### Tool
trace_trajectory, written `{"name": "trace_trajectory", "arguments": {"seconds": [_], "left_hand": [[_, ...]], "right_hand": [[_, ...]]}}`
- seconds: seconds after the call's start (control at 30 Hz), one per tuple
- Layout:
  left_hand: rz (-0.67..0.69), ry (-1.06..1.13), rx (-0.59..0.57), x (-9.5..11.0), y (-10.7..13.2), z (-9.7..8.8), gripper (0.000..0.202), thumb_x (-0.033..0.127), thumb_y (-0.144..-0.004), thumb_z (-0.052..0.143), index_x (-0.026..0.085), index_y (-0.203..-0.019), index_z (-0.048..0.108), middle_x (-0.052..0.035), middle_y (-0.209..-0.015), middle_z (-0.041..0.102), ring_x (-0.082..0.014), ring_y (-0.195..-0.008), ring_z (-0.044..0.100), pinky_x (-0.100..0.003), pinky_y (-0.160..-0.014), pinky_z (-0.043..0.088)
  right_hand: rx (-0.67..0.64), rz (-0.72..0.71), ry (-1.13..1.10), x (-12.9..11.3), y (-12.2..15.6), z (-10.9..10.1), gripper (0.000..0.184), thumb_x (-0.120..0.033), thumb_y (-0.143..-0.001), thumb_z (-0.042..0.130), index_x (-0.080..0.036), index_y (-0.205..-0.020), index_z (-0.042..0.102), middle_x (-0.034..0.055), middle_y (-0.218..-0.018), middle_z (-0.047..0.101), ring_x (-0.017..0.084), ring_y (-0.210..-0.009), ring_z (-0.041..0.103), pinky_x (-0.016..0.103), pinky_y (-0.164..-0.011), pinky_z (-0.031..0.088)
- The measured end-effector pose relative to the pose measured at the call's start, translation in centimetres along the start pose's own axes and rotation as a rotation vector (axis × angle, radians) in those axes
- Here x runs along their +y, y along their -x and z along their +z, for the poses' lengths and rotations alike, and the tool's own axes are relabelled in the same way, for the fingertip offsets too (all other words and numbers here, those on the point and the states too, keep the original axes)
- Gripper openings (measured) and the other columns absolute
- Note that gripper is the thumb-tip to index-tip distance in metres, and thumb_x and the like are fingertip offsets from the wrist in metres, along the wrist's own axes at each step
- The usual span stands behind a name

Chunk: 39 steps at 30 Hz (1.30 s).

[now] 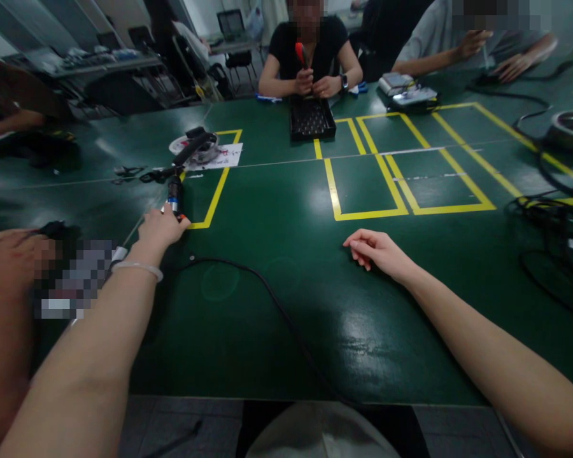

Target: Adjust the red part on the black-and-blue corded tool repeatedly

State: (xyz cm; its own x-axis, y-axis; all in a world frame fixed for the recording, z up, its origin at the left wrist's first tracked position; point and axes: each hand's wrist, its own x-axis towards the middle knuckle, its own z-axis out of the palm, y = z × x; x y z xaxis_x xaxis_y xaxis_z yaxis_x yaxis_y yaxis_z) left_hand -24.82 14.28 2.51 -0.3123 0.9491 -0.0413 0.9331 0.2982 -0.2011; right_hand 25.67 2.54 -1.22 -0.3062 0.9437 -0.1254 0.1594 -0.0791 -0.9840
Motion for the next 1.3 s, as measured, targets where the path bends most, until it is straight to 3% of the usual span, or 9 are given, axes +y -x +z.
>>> {"name": "trace_trajectory", "arguments": {"seconds": [0.17,0.37,0.67,0.83,1.07,1.3], "left_hand": [[-0.005,0.008,0.064,0.6,0.7,0.5,0.072,0.054,-0.095,0.044,0.001,-0.142,0.030,-0.0227,-0.138,0.043,-0.0336,-0.118,0.042,-0.042,-0.091,0.039],[-0.067,0.059,0.133,0.6,1.4,0.9,0.058,0.041,-0.103,0.018,-0.002,-0.133,0.041,-0.0205,-0.128,0.050,-0.0296,-0.110,0.048,-0.040,-0.086,0.041],[-0.038,0.103,0.151,2.2,3.8,0.5,0.058,0.043,-0.100,0.023,0.001,-0.128,0.052,-0.0220,-0.122,0.056,-0.0334,-0.106,0.056,-0.043,-0.081,0.045],[0.040,0.114,0.139,5.0,7.6,0.2,0.055,0.043,-0.098,0.024,0.006,-0.125,0.054,-0.0234,-0.115,0.060,-0.0359,-0.103,0.059,-0.044,-0.079,0.047],[0.242,0.094,0.140,10.7,14.7,-1.3,0.054,0.042,-0.099,0.024,0.008,-0.132,0.050,-0.0198,-0.110,0.061,-0.0335,-0.097,0.061,-0.041,-0.071,0.051],[0.430,0.090,0.167,16.5,20.2,-2.5,0.057,0.037,-0.099,0.031,0.005,-0.145,0.042,-0.0187,-0.113,0.061,-0.0277,-0.101,0.060,-0.033,-0.070,0.051]], "right_hand": [[0.003,0.000,0.001,-0.2,0.0,0.1,0.032,-0.046,-0.088,0.063,-0.015,-0.096,0.064,-0.0004,-0.067,0.057,0.009,-0.052,0.052,0.019,-0.041,0.042],[0.008,0.009,0.008,-0.4,0.0,0.2,0.032,-0.046,-0.088,0.063,-0.015,-0.095,0.064,-0.0003,-0.068,0.056,0.009,-0.052,0.051,0.019,-0.041,0.041],[0.025,0.005,-0.007,-0.1,-0.1,0.4,0.034,-0.048,-0.087,0.065,-0.015,-0.095,0.065,0.0005,-0.068,0.057,0.009,-0.053,0.052,0.020,-0.041,0.041],[0.034,0.022,-0.003,-0.4,-0.1,0.6,0.032,-0.047,-0.086,0.065,-0.015,-0.092,0.065,0.0006,-0.068,0.056,0.010,-0.054,0.052,0.021,-0.041,0.041],[0.056,0.012,0.045,-1.1,0.0,0.9,0.031,-0.046,-0.087,0.062,-0.016,-0.091,0.064,-0.0002,-0.065,0.054,0.010,-0.051,0.049,0.023,-0.042,0.038],[0.093,-0.229,0.348,-2.2,0.8,2.3,0.020,-0.033,-0.093,0.055,-0.017,-0.091,0.067,0.0029,-0.072,0.062,0.014,-0.062,0.053,0.028,-0.058,0.041]]}}
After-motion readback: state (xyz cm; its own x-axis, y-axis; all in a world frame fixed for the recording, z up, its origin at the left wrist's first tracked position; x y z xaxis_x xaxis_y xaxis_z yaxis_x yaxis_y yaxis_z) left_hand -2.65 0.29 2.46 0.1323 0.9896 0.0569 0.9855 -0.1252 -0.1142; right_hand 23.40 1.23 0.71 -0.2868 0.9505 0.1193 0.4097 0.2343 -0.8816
